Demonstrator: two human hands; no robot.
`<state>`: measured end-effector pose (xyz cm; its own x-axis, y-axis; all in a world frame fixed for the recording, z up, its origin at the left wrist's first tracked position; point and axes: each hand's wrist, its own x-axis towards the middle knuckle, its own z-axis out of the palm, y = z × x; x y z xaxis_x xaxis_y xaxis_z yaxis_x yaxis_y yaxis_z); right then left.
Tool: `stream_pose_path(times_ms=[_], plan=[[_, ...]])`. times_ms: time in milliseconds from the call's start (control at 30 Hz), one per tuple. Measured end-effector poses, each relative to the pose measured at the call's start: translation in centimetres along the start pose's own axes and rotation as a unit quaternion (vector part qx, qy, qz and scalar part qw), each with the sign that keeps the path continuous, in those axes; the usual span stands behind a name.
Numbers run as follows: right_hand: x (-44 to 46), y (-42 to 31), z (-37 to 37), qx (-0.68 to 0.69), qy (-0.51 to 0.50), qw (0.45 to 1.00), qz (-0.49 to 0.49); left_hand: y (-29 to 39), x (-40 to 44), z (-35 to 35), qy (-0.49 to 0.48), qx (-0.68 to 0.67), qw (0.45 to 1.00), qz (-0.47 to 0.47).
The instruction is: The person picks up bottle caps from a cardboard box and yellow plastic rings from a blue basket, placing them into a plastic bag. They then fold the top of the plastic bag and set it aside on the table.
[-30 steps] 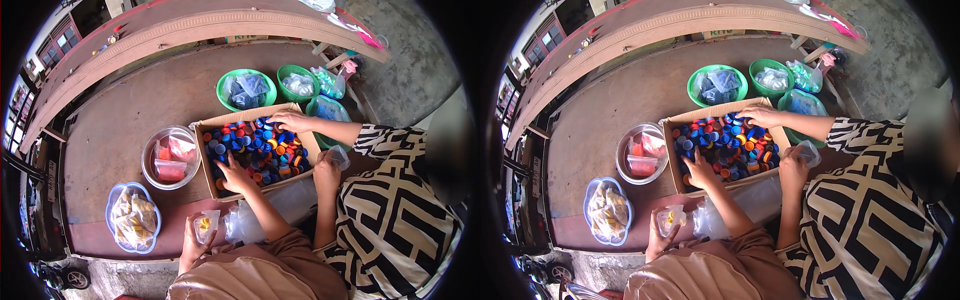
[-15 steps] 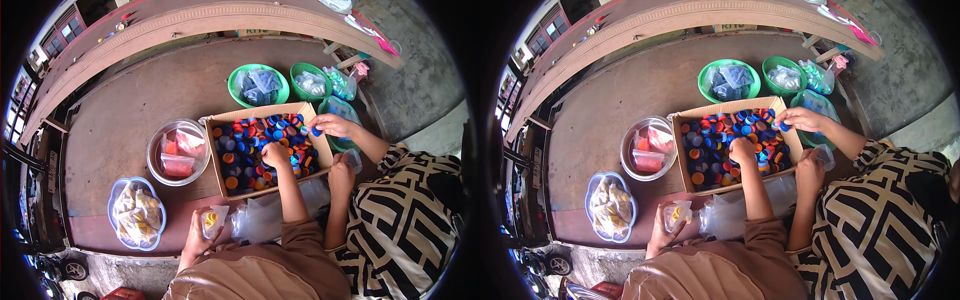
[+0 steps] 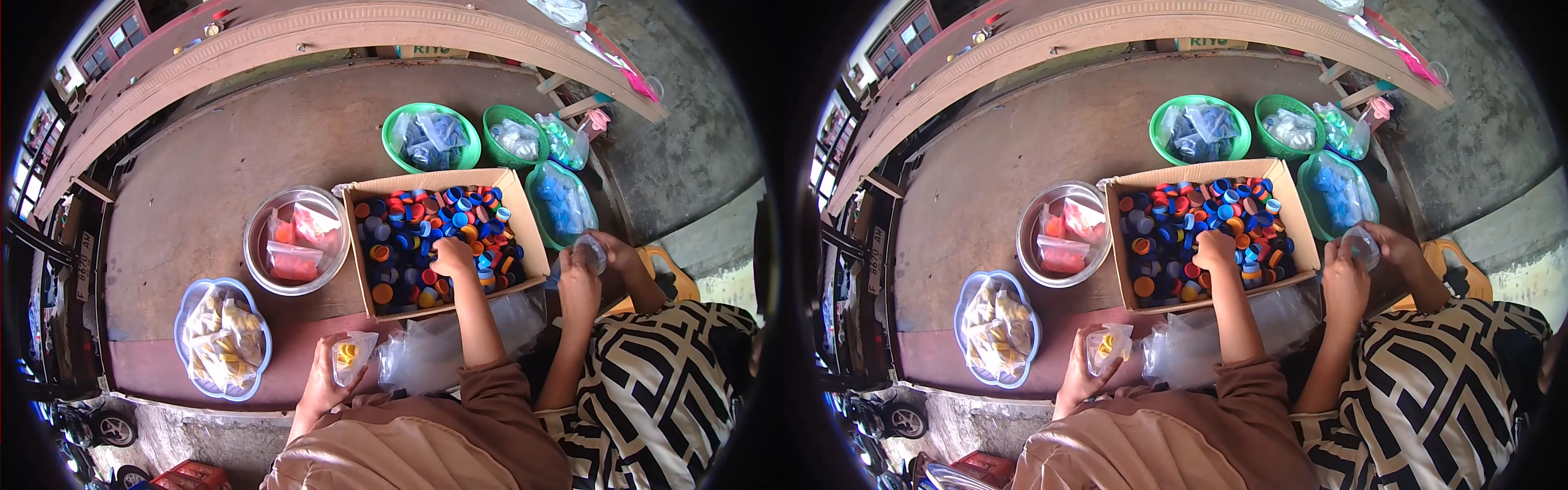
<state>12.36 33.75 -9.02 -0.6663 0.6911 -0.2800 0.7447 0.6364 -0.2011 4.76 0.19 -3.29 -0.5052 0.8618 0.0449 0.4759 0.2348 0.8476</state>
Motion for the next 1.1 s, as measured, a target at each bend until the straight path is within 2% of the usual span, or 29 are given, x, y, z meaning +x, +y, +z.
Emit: stream_pose_path(times_ms=[133, 233, 367, 400, 467, 500, 600, 633, 733, 800, 867, 967, 1100], plan=[[-0.3, 0.4, 0.1, 0.054, -0.011, 0.998, 0.017, -0.1, -0.2, 0.2, 0.005, 0.006, 1.0, 0.009], [-0.6, 0.0, -0.5, 0.083, 0.034, 0.996, -0.005, 0.2, -0.3, 0.1, 0.008, 0.001, 1.0, 0.015], [0.9, 1.8, 1.6, 0.155, 0.215, 0.964, -0.002, 0.7, -0.4, 0.1, 0.009, -0.001, 1.0, 0.016], [-0.1, 1.0, 0.5, 0.167, 0.237, 0.953, 0.083, 0.6, -0.5, 0.1, 0.007, 0.003, 1.0, 0.02], [0.5, 2.0, 0.4, 0.127, 0.283, 0.94, 0.138, 0.5, -0.7, 0.2, 0.016, 0.01, 0.999, 0.029], [0.2, 2.1, 0.2, 0.13, 0.36, 0.913, 0.14, 0.4, -0.7, 0.3, 0.021, 0.014, 0.999, 0.033], [0.6, 3.1, -0.5, 0.29, 0.368, 0.874, 0.127, 0.2, -0.9, 0.4, 0.02, 0.012, 0.999, 0.036], [0.3, 3.0, -0.8, 0.273, 0.355, 0.886, 0.121, 0.3, -0.9, 0.4, 0.019, 0.013, 0.999, 0.036], [1.2, 3.4, 0.0, 0.277, 0.538, 0.796, 0.011, 0.2, -1.1, 0.4, 0.022, 0.018, 0.999, 0.037], [1.0, 4.3, -0.2, 0.274, 0.531, 0.788, 0.15, 0.5, -1.1, 0.3, 0.03, 0.019, 0.999, 0.037], [1.0, 5.1, -0.2, 0.298, 0.517, 0.784, 0.171, 0.8, -1.0, 0.1, 0.033, 0.024, 0.998, 0.045], [0.0, 4.9, -0.3, 0.209, 0.465, 0.852, 0.121, 0.5, -1.1, 0.1, 0.028, 0.016, 0.999, 0.039], [-0.7, 3.8, -0.9, 0.223, 0.371, 0.892, 0.132, 0.7, -1.2, 0.1, 0.033, 0.013, 0.999, 0.038]])
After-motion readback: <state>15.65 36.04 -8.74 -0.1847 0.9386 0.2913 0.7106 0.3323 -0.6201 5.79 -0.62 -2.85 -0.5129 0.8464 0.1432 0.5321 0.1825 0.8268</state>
